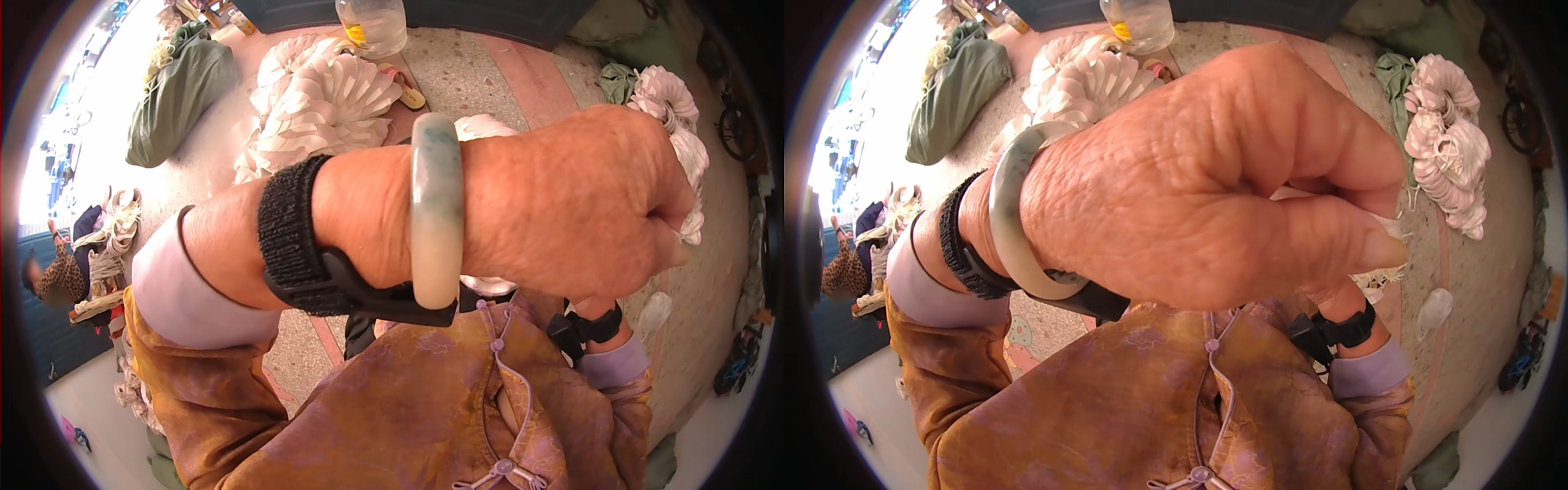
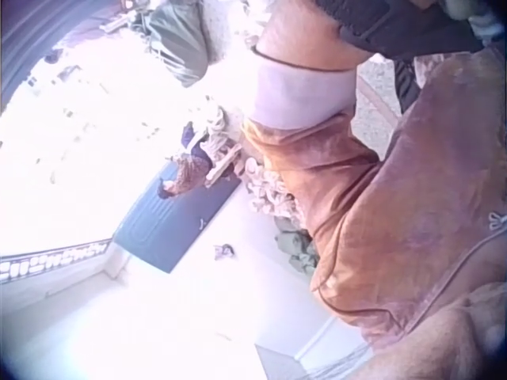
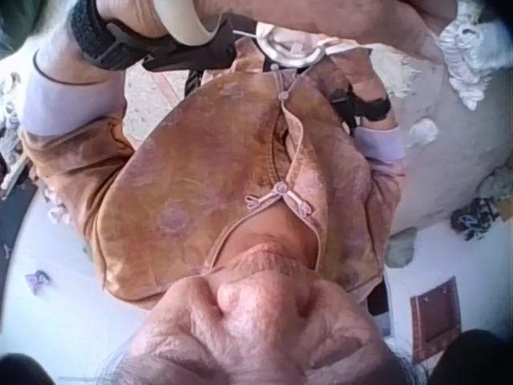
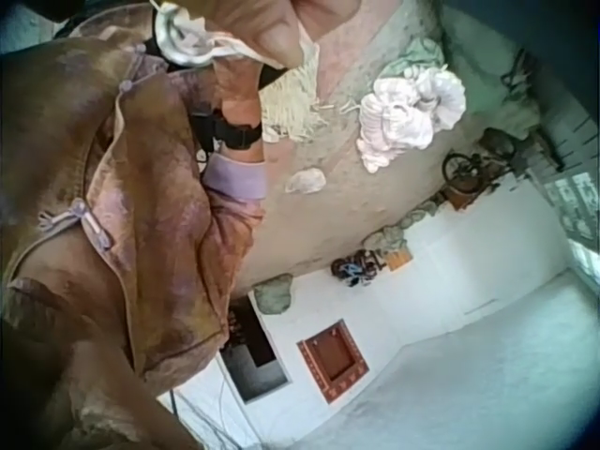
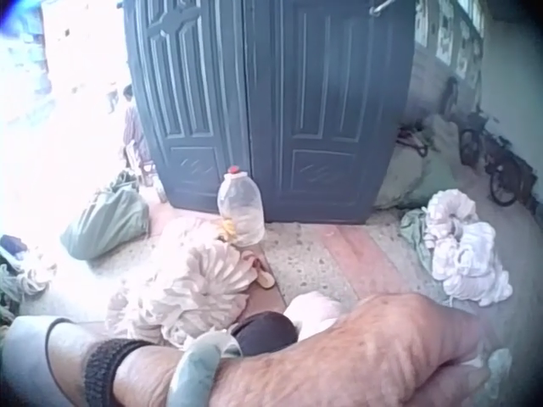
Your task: Manually lacing a shoe through eyelets.
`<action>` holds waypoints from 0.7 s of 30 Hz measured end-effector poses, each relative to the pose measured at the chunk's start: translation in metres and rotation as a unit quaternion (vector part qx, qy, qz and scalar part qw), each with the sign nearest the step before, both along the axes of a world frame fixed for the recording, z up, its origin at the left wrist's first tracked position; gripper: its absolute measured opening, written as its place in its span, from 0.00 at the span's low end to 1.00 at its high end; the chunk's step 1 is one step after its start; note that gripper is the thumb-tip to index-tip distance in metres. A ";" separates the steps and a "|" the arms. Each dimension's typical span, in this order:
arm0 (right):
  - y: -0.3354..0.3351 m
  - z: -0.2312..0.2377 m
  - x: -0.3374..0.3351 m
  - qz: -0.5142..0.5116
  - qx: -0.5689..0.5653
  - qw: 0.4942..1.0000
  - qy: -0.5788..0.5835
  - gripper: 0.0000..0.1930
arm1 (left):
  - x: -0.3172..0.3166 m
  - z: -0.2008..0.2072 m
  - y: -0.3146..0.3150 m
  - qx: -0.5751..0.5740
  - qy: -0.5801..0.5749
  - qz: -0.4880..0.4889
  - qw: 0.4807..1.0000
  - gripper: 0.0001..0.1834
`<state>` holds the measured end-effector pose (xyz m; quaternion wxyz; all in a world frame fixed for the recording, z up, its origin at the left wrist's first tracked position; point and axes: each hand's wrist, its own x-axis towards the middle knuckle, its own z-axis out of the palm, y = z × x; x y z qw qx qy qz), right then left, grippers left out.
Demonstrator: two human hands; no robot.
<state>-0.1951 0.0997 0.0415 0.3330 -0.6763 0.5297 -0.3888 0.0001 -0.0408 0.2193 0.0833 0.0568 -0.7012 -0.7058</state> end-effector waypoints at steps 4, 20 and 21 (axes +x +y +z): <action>0.007 0.004 -0.001 -0.003 -0.011 1.000 0.019 0.08 | -0.004 -0.003 0.004 0.007 0.019 0.005 1.000 0.08; 0.139 -0.003 -0.162 -0.271 0.241 0.913 0.188 0.05 | 0.153 -0.098 -0.072 -0.046 -0.203 0.299 0.931 0.08; 0.148 -0.011 -0.172 -0.306 0.293 0.878 0.221 0.07 | 0.168 -0.109 -0.080 -0.031 -0.217 0.336 0.916 0.07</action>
